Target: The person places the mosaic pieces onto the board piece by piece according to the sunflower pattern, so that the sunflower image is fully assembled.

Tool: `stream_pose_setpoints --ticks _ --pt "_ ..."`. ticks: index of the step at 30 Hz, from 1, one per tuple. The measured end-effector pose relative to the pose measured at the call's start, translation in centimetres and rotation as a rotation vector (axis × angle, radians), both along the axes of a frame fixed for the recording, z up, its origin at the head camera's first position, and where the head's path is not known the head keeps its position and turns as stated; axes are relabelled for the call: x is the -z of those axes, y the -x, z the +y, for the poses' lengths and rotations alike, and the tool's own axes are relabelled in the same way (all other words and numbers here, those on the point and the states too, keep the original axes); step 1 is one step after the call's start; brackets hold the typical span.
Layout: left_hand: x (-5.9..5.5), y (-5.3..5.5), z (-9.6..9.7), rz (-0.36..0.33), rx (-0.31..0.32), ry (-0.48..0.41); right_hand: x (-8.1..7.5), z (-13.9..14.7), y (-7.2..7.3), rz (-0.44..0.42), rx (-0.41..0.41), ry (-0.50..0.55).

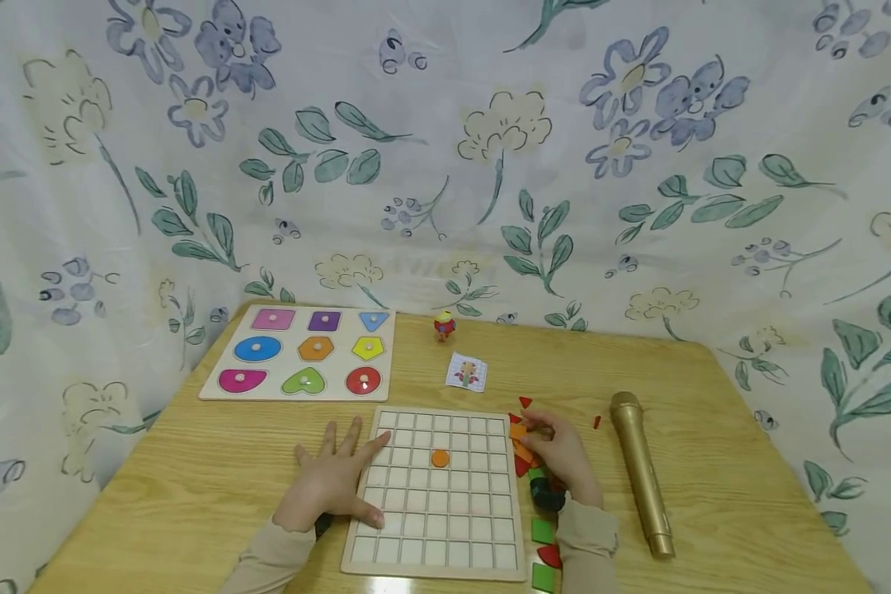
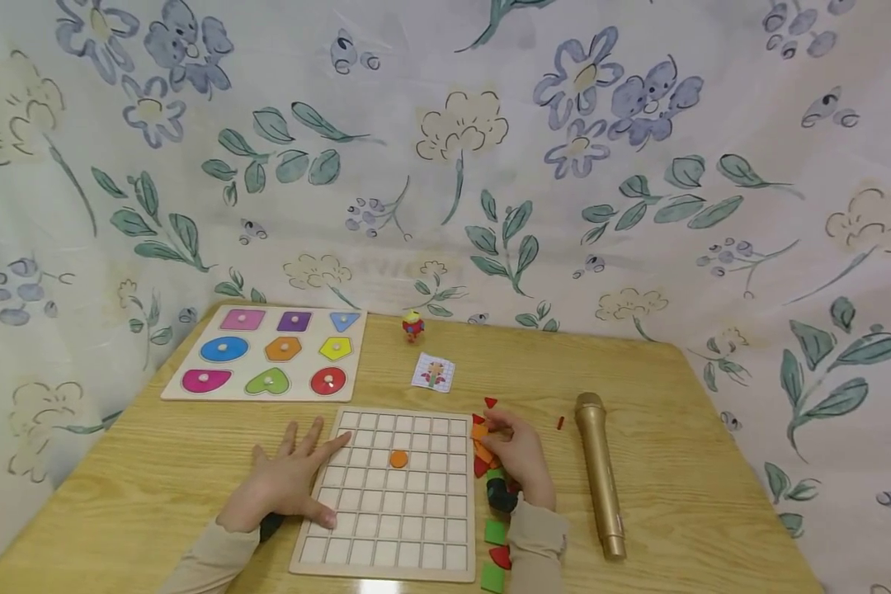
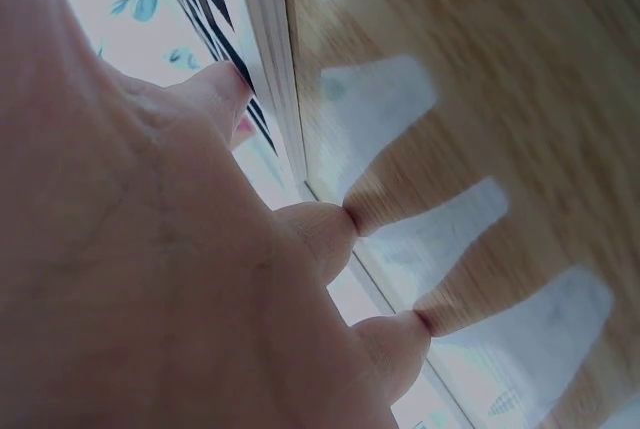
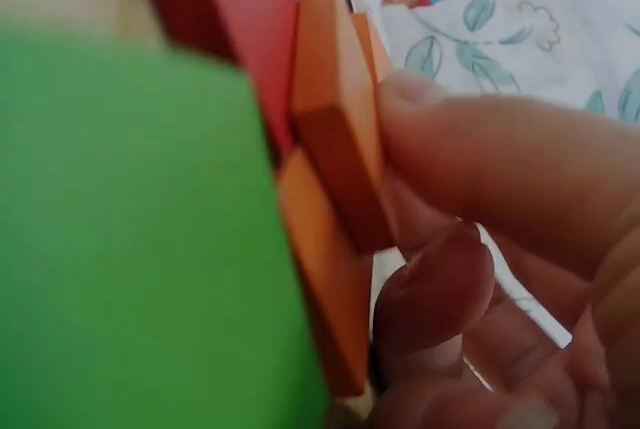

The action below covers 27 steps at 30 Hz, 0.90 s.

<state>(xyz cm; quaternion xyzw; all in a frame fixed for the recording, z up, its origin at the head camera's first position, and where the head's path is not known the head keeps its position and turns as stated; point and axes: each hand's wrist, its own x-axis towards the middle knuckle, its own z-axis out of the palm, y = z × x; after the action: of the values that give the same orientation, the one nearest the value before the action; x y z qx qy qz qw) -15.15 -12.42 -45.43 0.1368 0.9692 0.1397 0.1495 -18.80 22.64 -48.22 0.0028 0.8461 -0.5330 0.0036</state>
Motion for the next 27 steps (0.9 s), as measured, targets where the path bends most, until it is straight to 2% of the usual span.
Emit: stream_pose_setpoints --ticks 5,7,12,15,22,27 --pt "0.0 0.0 0.0 0.003 -0.003 -0.01 -0.2 -0.2 0.1 -0.036 0.08 -0.046" --pt "-0.1 0.0 0.0 0.002 -0.005 -0.02 -0.3 -0.3 0.1 -0.061 0.123 -0.03" --pt "-0.3 0.0 -0.1 -0.006 -0.013 -0.022 -0.7 -2.0 0.6 -0.102 0.166 0.051" --pt "-0.4 0.0 -0.1 -0.006 -0.014 -0.018 -0.9 -4.2 1.1 -0.101 0.131 0.048" --pt "-0.3 -0.1 -0.1 0.003 -0.012 -0.007 -0.8 -8.8 1.5 -0.049 -0.056 -0.011" --pt "-0.4 -0.3 -0.2 0.004 -0.012 -0.007 -1.3 -10.7 0.8 -0.021 -0.104 -0.164"
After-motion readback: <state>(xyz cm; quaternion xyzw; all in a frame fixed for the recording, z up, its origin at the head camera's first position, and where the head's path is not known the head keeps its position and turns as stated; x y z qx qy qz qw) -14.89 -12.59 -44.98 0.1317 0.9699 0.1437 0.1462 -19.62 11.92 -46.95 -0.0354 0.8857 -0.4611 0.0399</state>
